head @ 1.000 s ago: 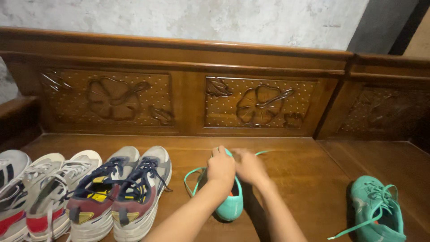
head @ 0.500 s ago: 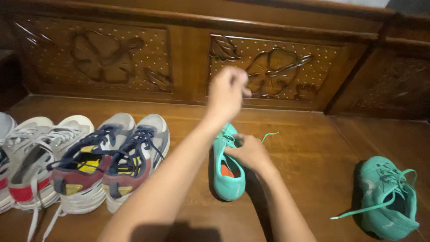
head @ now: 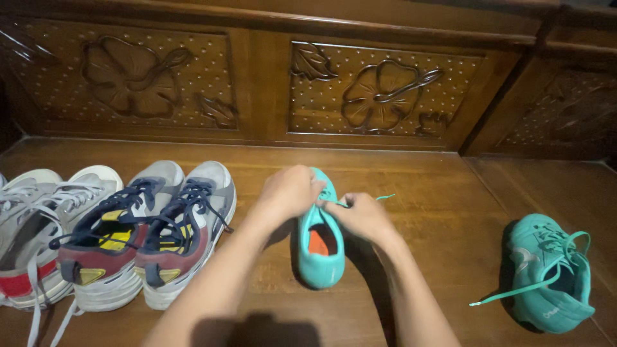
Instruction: The person removes the laces from a teal sneaker and then re-laces it by threading the laces through the eyelets and tying a knot. The task is performed on a wooden bench with other shoes visible nearby.
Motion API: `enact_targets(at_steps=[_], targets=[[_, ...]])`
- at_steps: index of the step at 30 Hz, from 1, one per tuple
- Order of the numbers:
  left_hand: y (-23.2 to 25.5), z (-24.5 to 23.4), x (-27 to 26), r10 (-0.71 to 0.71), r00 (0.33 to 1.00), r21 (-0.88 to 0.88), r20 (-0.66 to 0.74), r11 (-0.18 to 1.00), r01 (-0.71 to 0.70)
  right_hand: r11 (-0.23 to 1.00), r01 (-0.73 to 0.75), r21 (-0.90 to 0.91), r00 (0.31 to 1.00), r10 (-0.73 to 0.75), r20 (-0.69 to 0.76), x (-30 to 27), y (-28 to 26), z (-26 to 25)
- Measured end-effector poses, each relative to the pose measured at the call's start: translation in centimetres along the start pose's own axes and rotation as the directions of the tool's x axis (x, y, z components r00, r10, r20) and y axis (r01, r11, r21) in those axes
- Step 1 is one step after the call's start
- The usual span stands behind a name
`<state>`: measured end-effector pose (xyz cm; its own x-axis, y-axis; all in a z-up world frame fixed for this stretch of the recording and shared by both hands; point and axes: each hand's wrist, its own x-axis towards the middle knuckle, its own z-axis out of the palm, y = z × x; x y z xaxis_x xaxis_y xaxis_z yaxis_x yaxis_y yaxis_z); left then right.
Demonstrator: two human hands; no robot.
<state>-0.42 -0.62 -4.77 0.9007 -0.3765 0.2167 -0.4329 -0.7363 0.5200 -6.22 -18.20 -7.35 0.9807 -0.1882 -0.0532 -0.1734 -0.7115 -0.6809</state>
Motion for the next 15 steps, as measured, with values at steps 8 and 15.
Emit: enact_targets(at_steps=[8, 15], targets=[[-0.3, -5.1, -0.8, -0.077, 0.951, -0.932, -0.299, -0.190, -0.308, 0.979, -0.007, -0.206, 0.999, 0.016, 0.044, 0.2, -0.5, 1.4], [0.3, -6.9, -8.8, -0.027, 0.592, -0.493, -0.805, 0.585, -0.644, 0.964, -0.055, -0.259, 0.999, 0.053, -0.015, -0.7, -1.7, 1.6]])
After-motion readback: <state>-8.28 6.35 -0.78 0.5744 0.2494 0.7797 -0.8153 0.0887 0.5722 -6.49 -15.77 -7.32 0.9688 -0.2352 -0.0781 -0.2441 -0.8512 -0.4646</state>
